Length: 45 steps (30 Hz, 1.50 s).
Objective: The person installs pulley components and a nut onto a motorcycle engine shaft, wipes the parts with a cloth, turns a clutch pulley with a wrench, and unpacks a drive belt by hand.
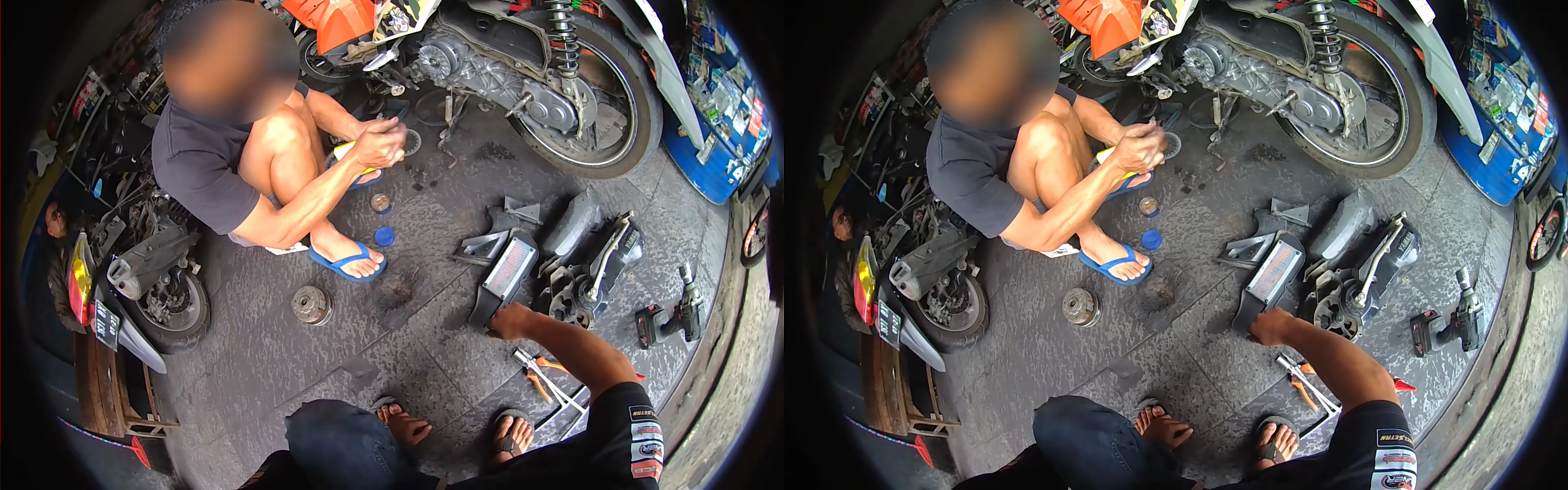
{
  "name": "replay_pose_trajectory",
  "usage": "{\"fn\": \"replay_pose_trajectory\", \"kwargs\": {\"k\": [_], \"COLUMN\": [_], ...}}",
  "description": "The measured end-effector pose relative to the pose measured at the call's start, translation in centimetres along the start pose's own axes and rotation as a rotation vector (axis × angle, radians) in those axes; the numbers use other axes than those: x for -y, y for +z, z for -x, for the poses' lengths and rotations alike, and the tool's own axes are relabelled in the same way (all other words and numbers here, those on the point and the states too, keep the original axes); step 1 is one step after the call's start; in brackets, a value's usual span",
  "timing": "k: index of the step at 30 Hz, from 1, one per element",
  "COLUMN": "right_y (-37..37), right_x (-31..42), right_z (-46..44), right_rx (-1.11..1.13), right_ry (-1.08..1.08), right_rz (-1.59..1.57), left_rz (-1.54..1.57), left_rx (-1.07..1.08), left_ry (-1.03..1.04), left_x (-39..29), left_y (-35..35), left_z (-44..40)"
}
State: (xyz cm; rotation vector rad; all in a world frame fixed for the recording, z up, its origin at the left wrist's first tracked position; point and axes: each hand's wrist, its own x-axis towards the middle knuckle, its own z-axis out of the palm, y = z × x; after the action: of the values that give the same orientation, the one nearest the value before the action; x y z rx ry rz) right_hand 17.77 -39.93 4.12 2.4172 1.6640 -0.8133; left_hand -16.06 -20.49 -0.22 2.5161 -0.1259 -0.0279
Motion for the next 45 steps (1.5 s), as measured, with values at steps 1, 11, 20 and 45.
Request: {"fn": "replay_pose_trajectory", "kwargs": {"k": [1,11,20,45], "right_y": [0.0,-1.0,-0.2,-0.7], "right_x": [0.0,0.5,0.2,0.3], "right_z": [0.0,0.5,0.1,0.6], "right_rx": [-0.002,0.018,0.015,-0.008], "right_ry": [0.000,0.013,0.015,0.004], "right_rz": [-0.004,0.000,0.003,0.004], "left_rz": [0.000,0.022,0.017,-0.033], "left_rx": [0.000,0.067,0.178,0.260], "left_ry": [0.000,-0.016,-0.079,-0.084], "left_x": [0.0,-0.2,-0.2,0.3], "left_y": [-0.1,-0.5,-0.7,-0.5], "left_z": [-0.1,-0.2,-0.2,-0.1]}}
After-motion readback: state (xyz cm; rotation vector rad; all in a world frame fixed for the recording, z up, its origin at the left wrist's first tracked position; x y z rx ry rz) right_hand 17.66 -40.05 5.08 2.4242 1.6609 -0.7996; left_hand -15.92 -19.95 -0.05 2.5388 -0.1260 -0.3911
